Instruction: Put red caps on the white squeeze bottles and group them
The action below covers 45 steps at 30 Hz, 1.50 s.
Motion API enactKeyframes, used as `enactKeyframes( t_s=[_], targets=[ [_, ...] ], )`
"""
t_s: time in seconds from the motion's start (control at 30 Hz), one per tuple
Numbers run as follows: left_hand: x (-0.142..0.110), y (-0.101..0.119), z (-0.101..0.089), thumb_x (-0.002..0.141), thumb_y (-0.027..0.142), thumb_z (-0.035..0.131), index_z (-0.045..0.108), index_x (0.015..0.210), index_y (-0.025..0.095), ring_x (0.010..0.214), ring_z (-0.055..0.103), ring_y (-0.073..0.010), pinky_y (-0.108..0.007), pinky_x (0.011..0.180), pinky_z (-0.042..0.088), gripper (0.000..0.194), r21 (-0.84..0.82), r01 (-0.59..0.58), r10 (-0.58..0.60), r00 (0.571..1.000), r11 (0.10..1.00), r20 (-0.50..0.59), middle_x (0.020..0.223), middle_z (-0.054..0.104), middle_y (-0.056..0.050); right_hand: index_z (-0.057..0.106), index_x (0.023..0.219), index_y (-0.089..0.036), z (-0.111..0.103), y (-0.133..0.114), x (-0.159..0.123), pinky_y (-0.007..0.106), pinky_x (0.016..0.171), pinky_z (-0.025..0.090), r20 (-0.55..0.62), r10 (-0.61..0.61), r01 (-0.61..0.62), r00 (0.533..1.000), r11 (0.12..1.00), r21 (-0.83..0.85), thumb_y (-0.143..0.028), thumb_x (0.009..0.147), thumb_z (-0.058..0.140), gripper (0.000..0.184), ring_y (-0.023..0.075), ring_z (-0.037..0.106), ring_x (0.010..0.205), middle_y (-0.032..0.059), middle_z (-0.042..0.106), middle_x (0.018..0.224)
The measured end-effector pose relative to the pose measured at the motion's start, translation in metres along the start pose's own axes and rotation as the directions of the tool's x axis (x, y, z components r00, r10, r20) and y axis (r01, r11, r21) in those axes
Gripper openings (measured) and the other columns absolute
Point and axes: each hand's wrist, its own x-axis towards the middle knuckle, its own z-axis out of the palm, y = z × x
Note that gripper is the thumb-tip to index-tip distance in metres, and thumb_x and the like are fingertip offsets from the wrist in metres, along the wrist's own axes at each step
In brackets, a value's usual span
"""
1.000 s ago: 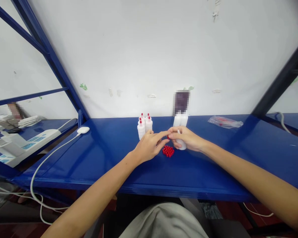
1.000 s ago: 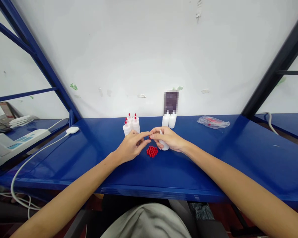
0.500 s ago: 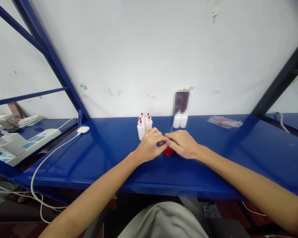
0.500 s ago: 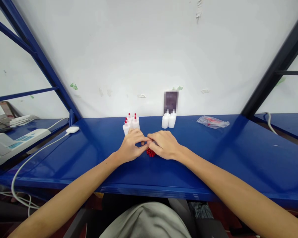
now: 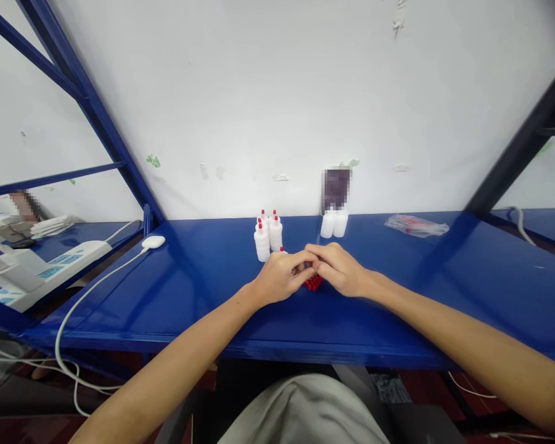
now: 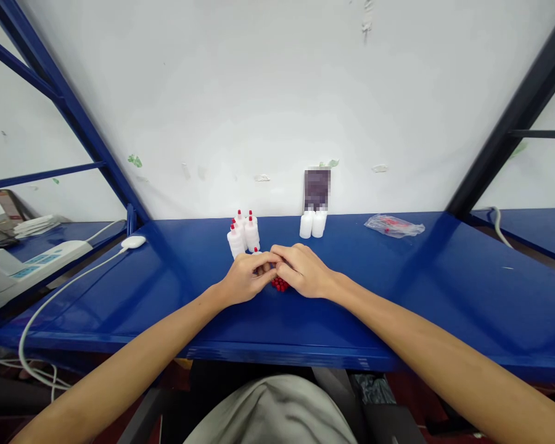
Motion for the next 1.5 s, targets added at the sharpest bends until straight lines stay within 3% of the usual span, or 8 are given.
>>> enactKeyframes(
  t_s=[0.3,0.57,0.7,0.87,1.1,1.23,1.37,1.5],
  targets=[
    [0.0,0.002,0.001,0.096,0.027,0.048,0.062,0.105,0.017,0.049,0.049,-0.0075,-0.019,0.055,0.038,0.02,0.028,0.021,-0.022,0.999,0.999,0.046,0.058,0.056,0.005,0.043,0.068,-0.02,0.004,0.006,0.0,0.026,0.054,0.028,-0.072,0.007,-0.007,0.997,1.0,0.006,-0.03,0.087,0.042,0.021,0.011,0.039,0.05,-0.0039,0.044,0.056],
    [0.008,-0.003,-0.018,0.094,0.031,0.048,0.058,0.099,0.019,0.045,0.047,-0.0092,-0.02,0.053,0.035,0.016,0.168,0.349,-0.293,0.912,0.922,-0.287,0.051,0.052,0.008,0.059,0.065,-0.017,-0.012,0.014,0.005,0.029,0.065,0.036,-0.271,0.212,-0.248,0.939,0.963,-0.108,-0.038,0.093,0.042,0.039,0.0151,0.052,0.065,0.0037,0.059,0.071],
    [0.009,-0.009,-0.023,0.091,0.033,0.054,0.064,0.098,0.022,0.054,0.059,-0.016,-0.025,0.058,0.041,0.016,0.384,0.481,-0.408,0.875,0.788,-0.261,0.059,0.062,0.002,0.056,0.064,-0.017,-0.014,0.022,0.003,0.027,0.057,0.03,-0.189,0.328,-0.363,0.926,0.912,-0.194,-0.035,0.09,0.045,0.034,0.0124,0.044,0.054,-0.0013,0.052,0.056],
    [0.007,-0.01,-0.021,0.093,0.032,0.049,0.063,0.106,0.021,0.066,0.067,-0.0221,-0.028,0.061,0.043,0.022,0.576,0.477,-0.444,0.871,0.664,-0.208,0.072,0.069,-0.005,0.06,0.085,-0.018,-0.018,0.02,0.001,0.025,0.056,0.031,0.099,0.297,-0.276,0.95,0.943,-0.183,-0.022,0.082,0.051,0.011,0.0107,0.043,0.05,-0.006,0.05,0.054],
    [0.007,-0.007,-0.023,0.094,0.03,0.044,0.062,0.111,0.017,0.065,0.067,-0.0234,-0.029,0.062,0.046,0.028,0.71,0.451,-0.52,0.842,0.54,-0.14,0.078,0.07,-0.01,0.067,0.091,-0.018,-0.031,0.016,-0.002,0.025,0.055,0.036,0.339,0.29,-0.243,0.895,0.954,-0.174,-0.022,0.074,0.061,0.019,0.0123,0.051,0.053,-0.003,0.057,0.06],
    [0.007,-0.007,-0.021,0.093,0.029,0.048,0.06,0.121,0.02,0.063,0.066,-0.0208,-0.027,0.061,0.045,0.031,0.668,0.401,-0.409,0.899,0.627,-0.156,0.075,0.069,-0.007,0.069,0.1,-0.018,-0.034,0.018,-0.004,0.025,0.055,0.037,0.365,0.288,-0.25,0.885,0.957,-0.147,-0.024,0.077,0.061,0.024,0.0124,0.052,0.052,-0.0029,0.057,0.06],
    [0.006,-0.008,-0.017,0.093,0.026,0.051,0.063,0.11,0.019,0.056,0.06,-0.0133,-0.021,0.056,0.041,0.022,0.465,0.208,-0.219,0.975,0.861,-0.032,0.065,0.064,0.0,0.072,0.098,-0.018,-0.032,0.02,-0.004,0.024,0.054,0.036,0.371,0.264,-0.233,0.89,0.964,-0.126,-0.025,0.081,0.06,0.022,0.0112,0.05,0.052,-0.0028,0.056,0.06],
    [0.005,-0.008,-0.014,0.095,0.027,0.051,0.062,0.108,0.017,0.054,0.056,-0.0101,-0.02,0.055,0.04,0.02,0.313,0.07,-0.099,0.992,0.947,0.076,0.062,0.061,0.003,0.07,0.091,-0.017,-0.031,0.02,-0.003,0.025,0.056,0.036,0.284,0.242,-0.224,0.928,0.97,-0.096,-0.026,0.081,0.06,0.016,0.01,0.047,0.051,-0.0045,0.054,0.057]
  ],
)
